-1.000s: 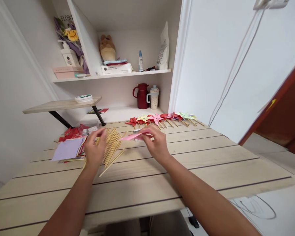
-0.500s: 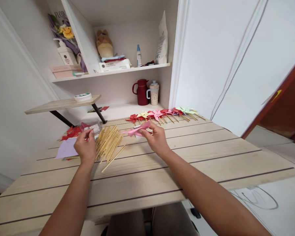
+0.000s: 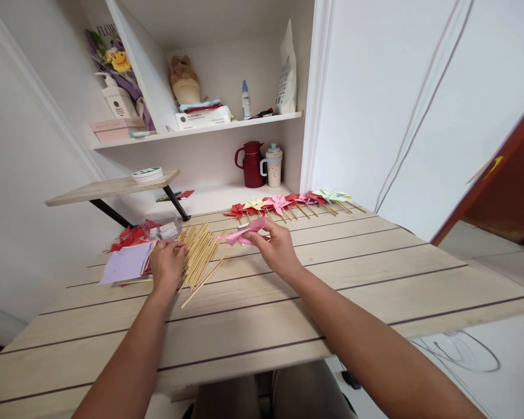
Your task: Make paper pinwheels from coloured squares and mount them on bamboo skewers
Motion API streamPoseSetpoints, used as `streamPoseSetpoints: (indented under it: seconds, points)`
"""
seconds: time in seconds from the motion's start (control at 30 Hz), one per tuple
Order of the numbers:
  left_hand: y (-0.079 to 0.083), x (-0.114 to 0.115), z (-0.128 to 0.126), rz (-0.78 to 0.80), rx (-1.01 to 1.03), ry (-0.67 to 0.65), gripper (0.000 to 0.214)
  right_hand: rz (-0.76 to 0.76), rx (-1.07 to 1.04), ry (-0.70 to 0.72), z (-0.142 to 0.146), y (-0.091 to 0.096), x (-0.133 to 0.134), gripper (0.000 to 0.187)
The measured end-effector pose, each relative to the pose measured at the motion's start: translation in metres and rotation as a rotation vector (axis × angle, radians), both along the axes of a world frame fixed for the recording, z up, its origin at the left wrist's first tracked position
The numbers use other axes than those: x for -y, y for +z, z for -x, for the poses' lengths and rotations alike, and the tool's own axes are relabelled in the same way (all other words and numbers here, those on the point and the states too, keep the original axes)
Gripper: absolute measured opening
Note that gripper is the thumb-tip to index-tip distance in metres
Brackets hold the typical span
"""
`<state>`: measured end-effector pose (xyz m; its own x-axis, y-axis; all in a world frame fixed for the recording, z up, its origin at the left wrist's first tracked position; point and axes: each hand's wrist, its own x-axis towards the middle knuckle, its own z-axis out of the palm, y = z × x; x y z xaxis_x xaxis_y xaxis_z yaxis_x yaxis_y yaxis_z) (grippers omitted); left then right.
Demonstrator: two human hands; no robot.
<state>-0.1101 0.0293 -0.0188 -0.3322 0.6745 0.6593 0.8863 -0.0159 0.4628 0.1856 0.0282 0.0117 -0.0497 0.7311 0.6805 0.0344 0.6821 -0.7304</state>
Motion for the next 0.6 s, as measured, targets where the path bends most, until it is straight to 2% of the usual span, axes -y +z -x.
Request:
streamPoseSetpoints:
  seconds: [0.17,0.37,0.6]
  points:
    - [-0.001,0.002,-0.007,0.111,-0.116,-0.048,0.008,-0.009,0.012,-0.002,0.001,0.003,0.003,0.014]
    - [0.001,0.007,-0.01,0.285,-0.199,0.085,0.012,-0.028,0.03,-0.015,0.001,0.004,0.003,0.014]
    - [0.003,0.008,-0.016,0.398,-0.221,0.157,0.016,-0.044,0.038,-0.026,0.001,0.002,0.004,0.012]
